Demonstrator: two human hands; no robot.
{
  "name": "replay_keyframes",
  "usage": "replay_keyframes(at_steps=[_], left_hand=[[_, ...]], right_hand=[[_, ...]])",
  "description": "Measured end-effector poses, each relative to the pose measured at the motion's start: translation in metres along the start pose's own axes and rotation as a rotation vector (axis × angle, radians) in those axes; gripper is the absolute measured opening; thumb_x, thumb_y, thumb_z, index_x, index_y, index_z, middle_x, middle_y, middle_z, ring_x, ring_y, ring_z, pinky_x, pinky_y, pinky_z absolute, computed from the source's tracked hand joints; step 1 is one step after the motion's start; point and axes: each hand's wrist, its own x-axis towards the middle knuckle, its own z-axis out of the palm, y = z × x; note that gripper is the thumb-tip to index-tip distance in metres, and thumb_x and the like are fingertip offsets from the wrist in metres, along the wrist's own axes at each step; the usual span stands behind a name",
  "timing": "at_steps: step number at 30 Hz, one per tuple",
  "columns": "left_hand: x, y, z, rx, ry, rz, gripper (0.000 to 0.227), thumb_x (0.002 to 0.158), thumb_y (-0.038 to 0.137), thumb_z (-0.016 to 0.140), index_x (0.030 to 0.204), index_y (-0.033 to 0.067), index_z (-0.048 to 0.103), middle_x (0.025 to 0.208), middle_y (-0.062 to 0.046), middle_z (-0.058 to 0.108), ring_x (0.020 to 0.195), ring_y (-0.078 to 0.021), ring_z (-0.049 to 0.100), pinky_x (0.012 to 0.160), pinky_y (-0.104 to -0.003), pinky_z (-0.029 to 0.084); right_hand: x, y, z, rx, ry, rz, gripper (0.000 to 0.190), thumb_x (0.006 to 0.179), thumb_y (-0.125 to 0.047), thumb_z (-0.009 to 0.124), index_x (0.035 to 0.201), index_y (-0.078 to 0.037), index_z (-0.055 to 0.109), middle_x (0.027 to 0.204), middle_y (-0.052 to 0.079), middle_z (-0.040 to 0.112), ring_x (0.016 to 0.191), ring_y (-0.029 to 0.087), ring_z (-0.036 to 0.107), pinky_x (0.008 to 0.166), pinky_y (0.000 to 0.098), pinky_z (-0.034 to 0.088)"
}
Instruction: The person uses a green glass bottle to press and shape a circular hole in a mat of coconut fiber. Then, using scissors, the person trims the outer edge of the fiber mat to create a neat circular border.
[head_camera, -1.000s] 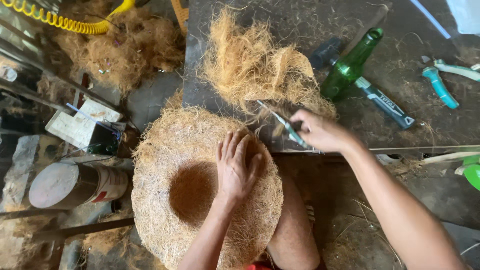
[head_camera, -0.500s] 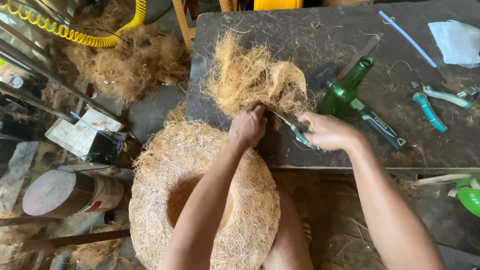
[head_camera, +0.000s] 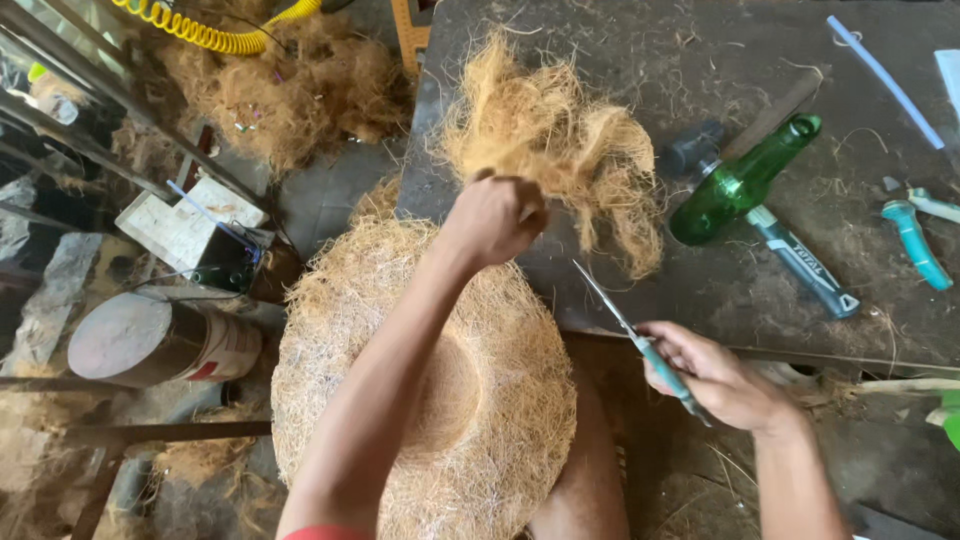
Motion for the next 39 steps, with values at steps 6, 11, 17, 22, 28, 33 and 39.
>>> replay_keyframes(at_steps=[6,11,17,22,28,33,39], left_hand=[[-0.154,0.014,-0.043,-0.091,0.269,-0.567,0.043,0.092,0.032,0.064,0.124,0.0032,0.062,0.131,-0.014,0.064,0.122,-0.0294,0.058,0.107,-0.047,0.042],[-0.284,0.002,-0.025,0.073,0.23,-1.082,0.08,0.086,0.063,0.047,0.149,0.014,0.035,0.159,-0.018,0.027,0.147,-0.0355,0.025,0.111,-0.064,0.019],[-0.325,0.011,-0.004,-0.023,0.353,-1.231,0.091,0.083,0.057,0.051,0.156,0.0114,0.021,0.164,-0.019,0.015,0.15,-0.0348,0.018,0.113,-0.059,0.021],[-0.273,0.035,0.011,0.212,0.511,-0.752,0.067,0.096,0.036,0.058,0.149,0.0008,0.036,0.156,-0.029,0.035,0.145,-0.0426,0.031,0.114,-0.061,0.026],[-0.188,0.08,0.052,-0.008,0.121,-0.411,0.06,0.095,0.044,0.059,0.143,0.0098,0.05,0.153,-0.018,0.042,0.144,-0.0399,0.031,0.113,-0.063,0.024],[-0.162,0.086,0.079,-0.038,0.032,-0.335,0.062,0.101,0.051,0.041,0.147,0.0109,0.047,0.158,-0.013,0.038,0.147,-0.0367,0.026,0.116,-0.06,0.017],[-0.163,0.083,0.088,-0.027,-0.009,-0.39,0.063,0.101,0.054,0.036,0.149,0.0139,0.045,0.159,-0.01,0.035,0.149,-0.0337,0.023,0.119,-0.057,0.01]], right_hand=[[0.033,-0.014,0.037,-0.146,0.155,0.013,0.038,0.091,-0.015,0.06,0.129,-0.011,0.059,0.083,0.003,0.066,0.068,0.014,0.06,0.065,0.0315,0.054],[0.048,-0.028,0.054,0.015,0.206,0.032,0.047,0.09,-0.015,0.062,0.136,-0.009,0.056,0.096,0.01,0.07,0.086,0.019,0.064,0.074,0.0341,0.053],[0.037,-0.016,0.055,0.074,0.204,0.036,0.034,0.09,-0.025,0.059,0.12,-0.009,0.057,0.099,0.012,0.071,0.074,0.019,0.057,0.07,0.0349,0.049],[0.018,0.059,0.046,0.192,0.081,0.022,0.038,0.089,-0.034,0.062,0.116,-0.008,0.054,0.079,0.004,0.057,0.067,0.017,0.053,0.062,0.0318,0.045],[0.004,0.106,0.056,0.174,0.149,0.057,0.056,0.083,-0.028,0.064,0.127,0.005,0.056,0.08,0.024,0.065,0.072,0.034,0.064,0.058,0.0421,0.054],[0.017,0.097,0.069,0.186,0.11,-0.025,0.049,0.083,-0.031,0.066,0.122,0.0,0.058,0.075,0.016,0.063,0.065,0.026,0.064,0.052,0.0347,0.052],[0.018,0.078,0.076,0.13,0.192,-0.005,0.048,0.079,-0.016,0.074,0.122,0.002,0.061,0.069,0.019,0.067,0.052,0.025,0.066,0.046,0.0319,0.05]])
